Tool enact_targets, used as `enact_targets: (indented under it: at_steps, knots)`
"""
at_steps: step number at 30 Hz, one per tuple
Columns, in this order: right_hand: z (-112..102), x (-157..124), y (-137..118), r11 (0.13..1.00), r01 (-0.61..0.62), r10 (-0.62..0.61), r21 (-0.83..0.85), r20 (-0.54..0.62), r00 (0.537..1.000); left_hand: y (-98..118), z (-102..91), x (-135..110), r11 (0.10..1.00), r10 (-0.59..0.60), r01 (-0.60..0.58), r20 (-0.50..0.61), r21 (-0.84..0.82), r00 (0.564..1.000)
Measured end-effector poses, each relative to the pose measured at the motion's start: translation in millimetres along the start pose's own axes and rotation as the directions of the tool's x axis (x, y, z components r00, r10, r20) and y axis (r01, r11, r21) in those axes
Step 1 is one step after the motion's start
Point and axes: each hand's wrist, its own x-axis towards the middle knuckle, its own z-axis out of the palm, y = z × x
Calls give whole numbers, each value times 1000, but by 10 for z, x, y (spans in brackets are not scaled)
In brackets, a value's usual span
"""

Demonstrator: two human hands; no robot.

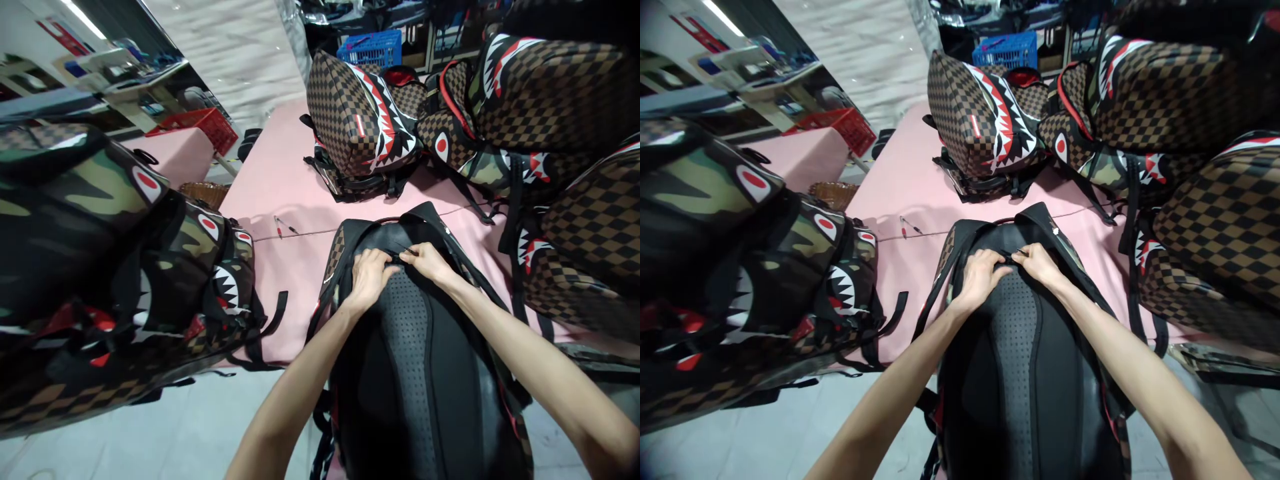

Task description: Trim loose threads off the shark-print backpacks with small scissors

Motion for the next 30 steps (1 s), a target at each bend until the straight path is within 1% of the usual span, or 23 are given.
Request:
enact_targets:
  at_steps: [2,4,6,7,9,11,13,14,15,16,17,18,19,20,21,22,23,24,25,26,27,29,30]
  knots:
    - [-9,-61,7,997,82,-82,-17,-5,997,-81,-13,49,995,78,-75,37,-62,996]
    - [-37,-146,4,979,186,-187,-87,-10,982,-154,-37,91,985,155,-148,74,-88,985]
    - [-79,-246,-4,947,290,-287,-139,40,957,-183,-52,116,982,185,-181,81,-55,979]
    - [-100,-297,-8,936,317,-312,-154,58,948,-179,-52,124,984,177,-175,71,-42,982]
    - [-134,-388,-16,933,306,-308,-189,18,951,-151,-38,141,990,105,-102,36,-93,994]
    - [-148,-448,-20,944,243,-267,-224,-85,960,-123,-36,161,965,-53,55,18,-255,998]
    - [-144,-467,-13,953,198,-234,-229,-143,962,-114,-84,169,867,-220,199,7,-456,975]
    - [-140,-461,-4,959,189,-224,-210,-156,962,-114,-134,160,808,-264,224,4,-546,964]
    - [-136,-444,8,968,181,-213,-176,-181,960,-112,-199,139,758,-257,211,14,-617,966]
    - [-135,-420,23,977,176,-200,-124,-222,954,-105,-275,109,724,-189,174,52,-668,981]
    - [-138,-392,38,983,175,-185,-62,-268,946,-90,-351,73,706,-61,130,123,-696,991]
    - [-144,-363,53,985,175,-167,-2,-307,937,-67,-417,36,709,100,82,215,-701,971]
    - [-153,-337,66,984,172,-147,49,-332,932,-36,-461,1,735,236,27,293,-677,927]
    - [-164,-317,75,982,165,-126,89,-338,933,1,-476,-30,786,305,-37,335,-617,891]
    - [-176,-307,80,981,153,-106,121,-325,940,43,-456,-63,853,309,-103,338,-511,889]
    - [-188,-309,80,979,138,-87,150,-307,948,92,-404,-105,919,264,-147,296,-365,918]
    - [-201,-326,74,977,122,-67,177,-291,955,150,-327,-167,966,205,-159,227,-204,952]
    - [-217,-360,63,974,105,-48,202,-273,961,218,-239,-257,985,169,-160,172,-67,971]
    - [-238,-412,47,971,89,-32,223,-246,969,299,-157,-382,984,172,-178,167,21,971]
    - [-265,-481,28,968,73,-21,240,-209,978,392,-94,-543,973,212,-227,216,49,953]
    - [-300,-566,7,965,57,-15,256,-161,987,494,-62,-736,955,277,-296,296,21,914]
    - [-399,-777,-29,955,11,0,297,-38,999,705,-110,-1174,903,427,-400,447,-158,786]
    - [-463,-896,-37,944,-20,13,329,23,1000,802,-184,-1393,867,499,-412,498,-281,710]
